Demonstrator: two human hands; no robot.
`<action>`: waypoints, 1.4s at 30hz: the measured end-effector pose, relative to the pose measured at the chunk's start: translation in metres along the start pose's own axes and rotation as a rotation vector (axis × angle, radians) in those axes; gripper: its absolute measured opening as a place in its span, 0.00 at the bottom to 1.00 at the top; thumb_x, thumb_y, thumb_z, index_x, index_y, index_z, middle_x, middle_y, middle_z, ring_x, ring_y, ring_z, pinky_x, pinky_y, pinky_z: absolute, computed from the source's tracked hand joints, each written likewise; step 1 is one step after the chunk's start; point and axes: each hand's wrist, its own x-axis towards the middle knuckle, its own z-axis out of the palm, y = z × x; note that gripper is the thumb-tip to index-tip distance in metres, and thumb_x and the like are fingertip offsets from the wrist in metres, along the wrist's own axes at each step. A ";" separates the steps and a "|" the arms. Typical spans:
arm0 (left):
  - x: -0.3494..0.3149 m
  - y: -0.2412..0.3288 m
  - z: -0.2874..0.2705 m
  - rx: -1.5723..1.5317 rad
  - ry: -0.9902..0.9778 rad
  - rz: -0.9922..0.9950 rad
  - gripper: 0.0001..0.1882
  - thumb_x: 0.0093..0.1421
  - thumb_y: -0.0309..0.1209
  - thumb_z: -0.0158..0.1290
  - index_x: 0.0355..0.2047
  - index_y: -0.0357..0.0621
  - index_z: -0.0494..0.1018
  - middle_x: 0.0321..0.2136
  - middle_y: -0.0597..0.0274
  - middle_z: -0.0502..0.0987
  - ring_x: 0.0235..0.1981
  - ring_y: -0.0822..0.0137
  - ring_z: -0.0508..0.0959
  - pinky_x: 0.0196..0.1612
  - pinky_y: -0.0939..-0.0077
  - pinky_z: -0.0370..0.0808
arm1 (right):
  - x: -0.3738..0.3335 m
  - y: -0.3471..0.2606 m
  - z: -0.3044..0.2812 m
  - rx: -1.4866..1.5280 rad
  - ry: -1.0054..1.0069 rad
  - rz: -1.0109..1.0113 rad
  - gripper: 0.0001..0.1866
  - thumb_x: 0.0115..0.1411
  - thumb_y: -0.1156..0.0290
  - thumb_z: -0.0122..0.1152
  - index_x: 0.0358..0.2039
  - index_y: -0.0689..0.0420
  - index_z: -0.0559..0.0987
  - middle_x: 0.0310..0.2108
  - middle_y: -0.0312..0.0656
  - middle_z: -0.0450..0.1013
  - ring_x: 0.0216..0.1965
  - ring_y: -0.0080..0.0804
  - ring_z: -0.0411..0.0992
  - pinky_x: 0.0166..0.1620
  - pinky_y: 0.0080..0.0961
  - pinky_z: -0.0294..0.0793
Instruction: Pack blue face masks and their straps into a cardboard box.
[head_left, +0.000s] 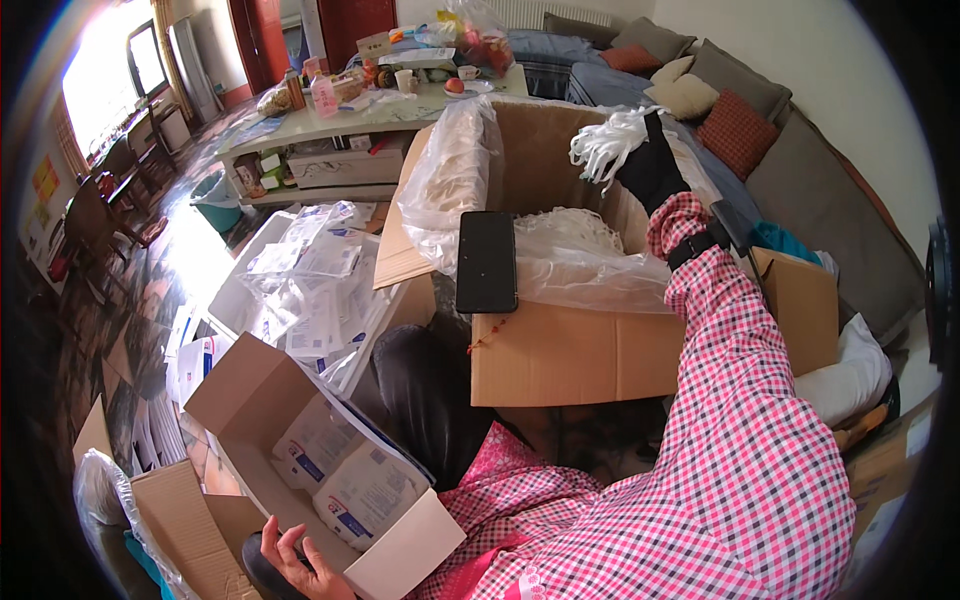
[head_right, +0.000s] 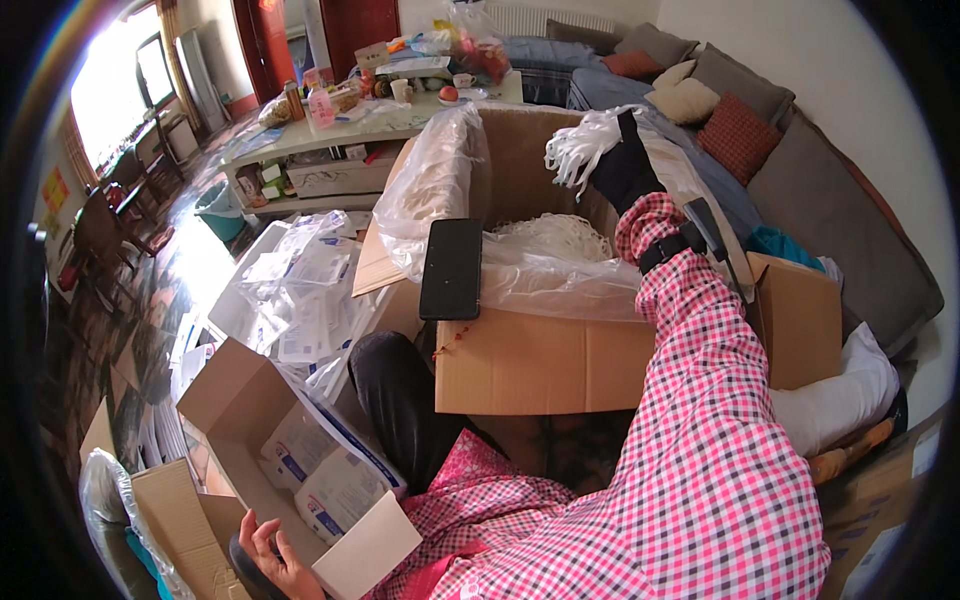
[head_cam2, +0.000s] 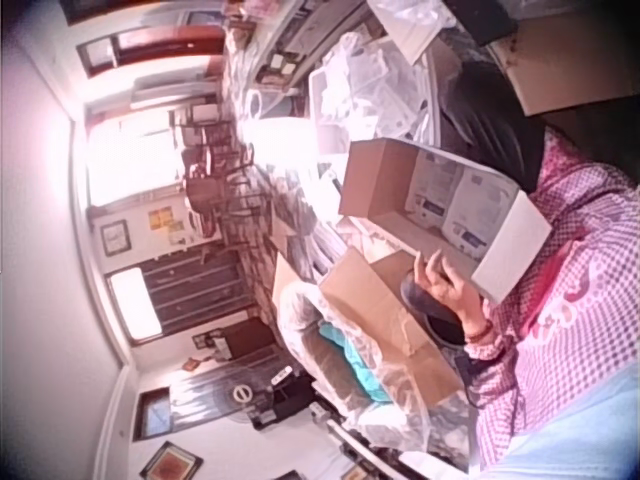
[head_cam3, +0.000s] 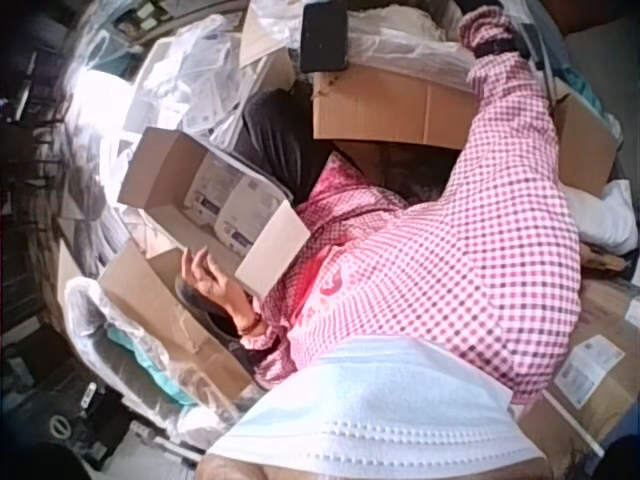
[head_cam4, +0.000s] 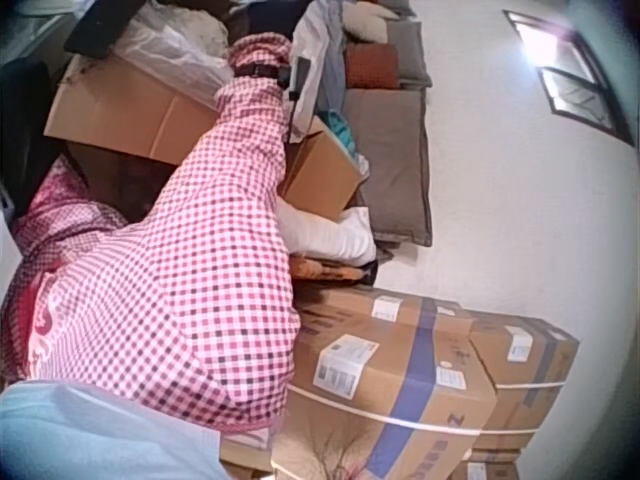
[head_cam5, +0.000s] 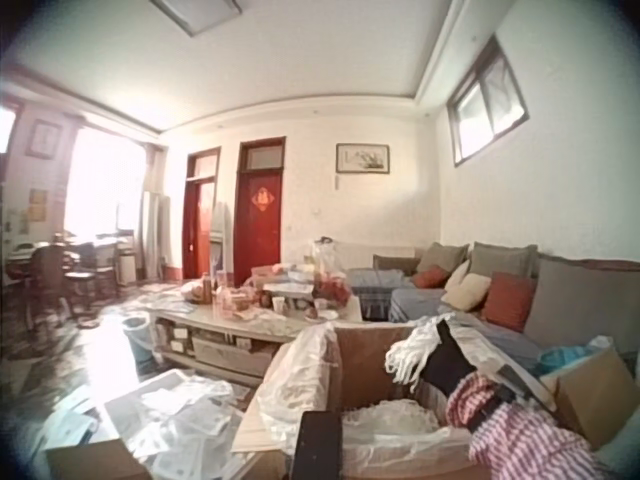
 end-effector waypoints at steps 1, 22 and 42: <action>0.000 0.000 0.000 0.003 -0.005 -0.002 0.07 0.66 0.26 0.52 0.41 0.40 0.79 0.54 0.52 0.73 0.54 0.52 0.73 0.58 0.61 0.68 | 0.001 0.002 -0.002 -0.008 0.000 0.008 0.35 0.62 0.43 0.61 0.65 0.47 0.69 0.62 0.42 0.67 0.64 0.44 0.63 0.63 0.50 0.62; -0.008 -0.004 0.008 -0.064 0.027 -0.083 0.07 0.66 0.25 0.52 0.41 0.39 0.78 0.56 0.52 0.72 0.56 0.53 0.71 0.58 0.62 0.67 | 0.012 0.003 -0.004 -0.137 -0.077 0.075 0.38 0.63 0.40 0.58 0.67 0.45 0.66 0.66 0.40 0.63 0.68 0.46 0.57 0.66 0.54 0.54; -0.014 -0.028 0.015 -0.102 0.048 -0.043 0.16 0.56 0.17 0.42 0.41 0.40 0.77 0.59 0.55 0.68 0.61 0.58 0.67 0.63 0.67 0.62 | -0.003 -0.014 0.144 -1.049 -0.138 -1.228 0.11 0.58 0.70 0.62 0.40 0.60 0.84 0.43 0.47 0.80 0.47 0.42 0.78 0.52 0.35 0.77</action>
